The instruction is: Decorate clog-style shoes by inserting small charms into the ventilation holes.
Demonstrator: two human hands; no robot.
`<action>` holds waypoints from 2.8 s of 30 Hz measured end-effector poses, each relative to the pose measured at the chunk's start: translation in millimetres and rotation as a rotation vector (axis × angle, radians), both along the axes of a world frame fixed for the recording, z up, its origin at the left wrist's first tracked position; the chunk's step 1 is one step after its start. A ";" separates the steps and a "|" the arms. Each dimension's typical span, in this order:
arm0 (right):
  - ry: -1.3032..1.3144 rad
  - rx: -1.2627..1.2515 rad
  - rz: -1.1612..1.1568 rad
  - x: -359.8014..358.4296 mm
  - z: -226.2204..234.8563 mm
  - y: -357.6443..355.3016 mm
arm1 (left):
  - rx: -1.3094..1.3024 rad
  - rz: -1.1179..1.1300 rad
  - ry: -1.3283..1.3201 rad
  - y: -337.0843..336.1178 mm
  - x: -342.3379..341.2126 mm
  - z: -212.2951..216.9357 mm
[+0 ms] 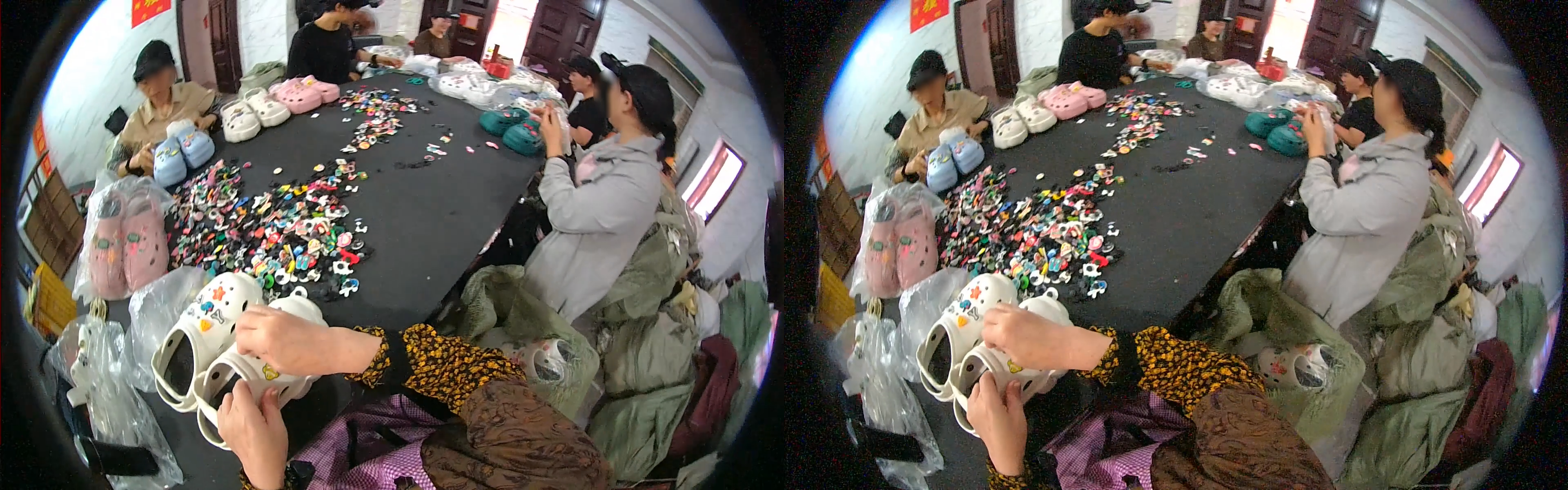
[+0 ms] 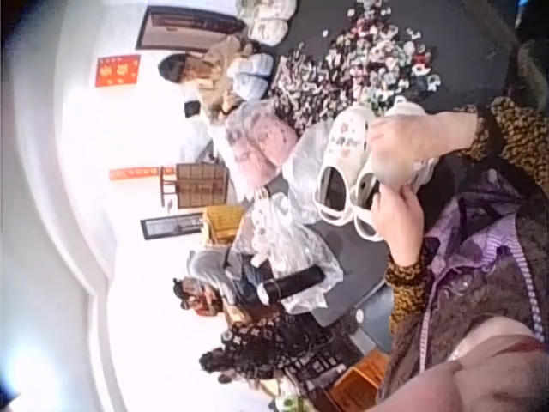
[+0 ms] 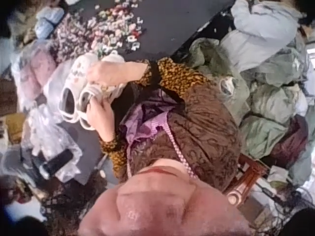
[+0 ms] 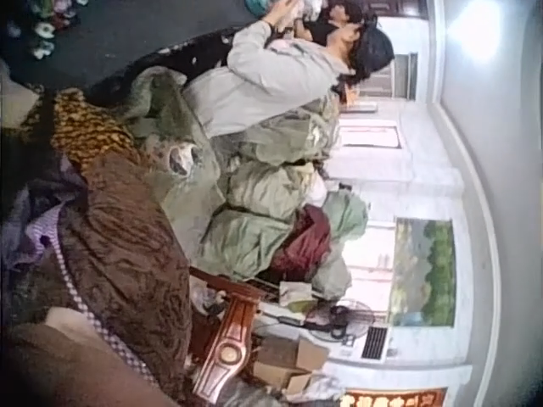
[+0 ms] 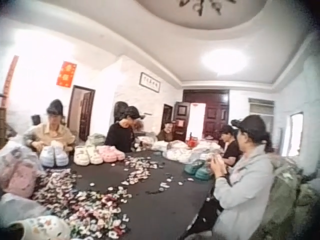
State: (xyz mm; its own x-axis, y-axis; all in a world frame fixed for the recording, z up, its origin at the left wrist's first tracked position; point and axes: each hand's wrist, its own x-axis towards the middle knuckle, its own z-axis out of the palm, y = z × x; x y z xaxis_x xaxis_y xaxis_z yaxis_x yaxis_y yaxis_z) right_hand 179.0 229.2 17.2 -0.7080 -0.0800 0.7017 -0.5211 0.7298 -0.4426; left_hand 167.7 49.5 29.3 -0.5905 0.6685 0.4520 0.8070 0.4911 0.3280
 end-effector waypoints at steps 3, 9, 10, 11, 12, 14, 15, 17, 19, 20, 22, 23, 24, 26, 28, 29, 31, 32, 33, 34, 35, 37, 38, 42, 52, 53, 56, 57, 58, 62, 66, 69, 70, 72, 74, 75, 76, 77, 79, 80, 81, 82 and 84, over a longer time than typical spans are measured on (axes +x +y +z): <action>-0.006 0.015 0.040 -1.6 -0.6 2.2 | -0.020 -0.007 -0.025 -1.7 -1.2 2.5; -0.087 -0.086 0.091 -4.5 -3.4 5.2 | -0.022 -0.006 -0.014 -2.1 -16.1 -3.9; -0.104 -0.088 0.100 -4.2 -2.4 5.9 | -0.009 0.020 -0.038 -0.8 -17.5 -4.0; -0.122 -0.090 0.110 -3.8 -1.8 6.3 | -0.009 0.020 -0.037 -0.1 -18.2 -3.4; -0.119 -0.089 0.109 -3.8 -2.0 7.1 | -0.022 0.034 -0.032 1.4 -19.0 -3.2; -0.156 -0.193 0.119 -4.4 -3.5 8.5 | -0.035 0.048 -0.023 2.9 -19.9 -3.4; -0.153 -0.194 0.122 -4.9 -3.2 8.8 | -0.071 0.052 -0.019 2.1 -20.0 -2.4; -0.186 -0.280 0.157 -6.7 -2.4 9.4 | -0.109 0.061 -0.012 0.2 -21.1 -0.1; -0.184 -0.267 0.143 -9.2 -4.1 9.3 | -0.149 0.050 -0.032 -1.5 -22.5 -0.8; -0.182 -0.253 0.126 -11.0 -4.7 8.6 | -0.151 0.055 -0.032 -1.9 -22.7 2.1; -0.182 -0.250 0.123 -11.1 -5.8 10.2 | -0.191 0.011 -0.081 1.1 -21.2 11.2; -0.178 -0.247 0.117 -10.7 -6.4 10.5 | -0.191 0.013 -0.084 -0.3 -24.7 12.3; -0.179 -0.247 0.119 -10.0 -5.8 10.8 | -0.119 -0.075 -0.191 -1.8 -31.6 15.1; -0.192 -0.256 0.112 -7.4 -4.9 11.9 | -0.097 -0.155 -0.471 -4.3 -36.5 29.6; -0.180 -0.252 0.105 -8.0 -7.0 11.2 | -0.014 -0.211 -0.587 -9.0 -42.1 29.3; -0.169 -0.245 0.096 -8.3 -8.0 11.3 | 0.072 -0.267 -0.703 -10.0 -43.5 29.6; -0.161 -0.252 0.096 -9.4 -8.1 10.2 | 0.086 -0.234 -0.985 -12.8 -51.1 31.7; -0.153 -0.254 0.100 -9.6 -8.0 9.7 | 0.105 -0.229 -1.012 -10.9 -49.6 34.3; -0.153 -0.257 0.094 -9.3 -8.2 8.9 | 0.126 -0.224 -1.039 -8.6 -47.5 37.3; -0.153 -0.263 0.090 -8.8 -8.2 8.1 | 0.121 -0.229 -1.041 -7.2 -47.9 35.5; -0.153 -0.269 0.086 -8.0 -8.2 7.6 | 0.009 -0.226 -0.843 -5.7 -52.0 31.4; -0.144 -0.290 0.096 -9.0 -9.7 6.5 | -0.097 -0.215 -0.634 -3.7 -61.6 18.8; -0.115 -0.286 0.092 -9.4 -10.7 5.7 | -0.054 -0.183 -0.605 -2.7 -67.0 7.0; -0.072 -0.335 0.067 -11.9 -16.7 6.2 | 0.079 -0.141 -0.738 5.9 -63.8 1.2; -0.057 -0.338 0.054 -12.7 -21.6 3.7 | 0.334 -0.124 -1.016 8.9 -58.3 -1.2; -0.062 -0.340 0.068 -11.7 -22.1 4.3 | 0.339 -0.110 -1.017 8.7 -58.3 -3.9; -0.050 -0.335 0.054 -8.0 -21.6 4.8 | 0.386 -0.173 -1.060 10.2 -55.5 -6.1; -0.081 -0.351 0.044 -9.3 -26.9 6.7 | 0.381 -0.206 -1.078 12.2 -53.0 -3.1; -0.051 -0.340 0.049 -10.0 -24.7 3.7 | 0.379 -0.191 -1.088 7.4 -56.4 -6.2; -0.110 -0.367 0.068 -2.1 -8.5 1.0 | 0.276 -0.155 -1.039 0.8 -55.9 0.4; -0.112 -0.321 0.018 0.6 -7.8 7.1 | 0.295 -0.165 -0.994 5.0 -51.6 -3.1; -0.184 -0.354 -0.039 7.7 3.1 1.5 | 0.442 -0.259 -0.994 4.4 -43.0 -5.6; -0.185 -0.363 -0.031 6.6 2.6 -1.1 | 0.380 -0.251 -0.867 0.8 -46.8 -11.2; -0.183 -0.364 -0.017 6.8 -0.2 -1.4 | 0.380 -0.239 -0.881 -3.6 -45.4 -13.7; -0.211 -0.400 -0.007 7.9 -0.4 -2.0 | 0.340 -0.222 -0.863 -4.4 -46.7 -15.2; -0.227 -0.440 -0.010 8.8 0.5 -2.1 | 0.343 -0.218 -0.877 -3.0 -44.9 -11.0; -0.223 -0.428 -0.002 9.1 1.4 -1.5 | 0.346 -0.214 -0.889 -2.3 -44.1 -9.2; -0.229 -0.429 -0.001 8.2 1.3 -2.2 | 0.347 -0.211 -0.895 -2.3 -44.7 -11.1; -0.211 -0.466 0.001 7.1 1.7 -2.5 | 0.401 -0.247 -0.844 -0.7 -45.4 -14.8; -0.213 -0.465 0.001 7.0 2.3 -2.7 | 0.402 -0.246 -0.846 -0.7 -45.7 -14.6; -0.220 -0.472 -0.002 7.0 2.2 -2.5 | 0.386 -0.240 -0.853 -0.4 -45.7 -14.5; -0.226 -0.478 -0.004 7.0 1.8 -2.6 | 0.371 -0.233 -0.860 -0.5 -45.6 -14.1; -0.223 -0.481 -0.006 6.6 0.1 -2.7 | 0.367 -0.231 -0.846 -0.6 -44.3 -12.1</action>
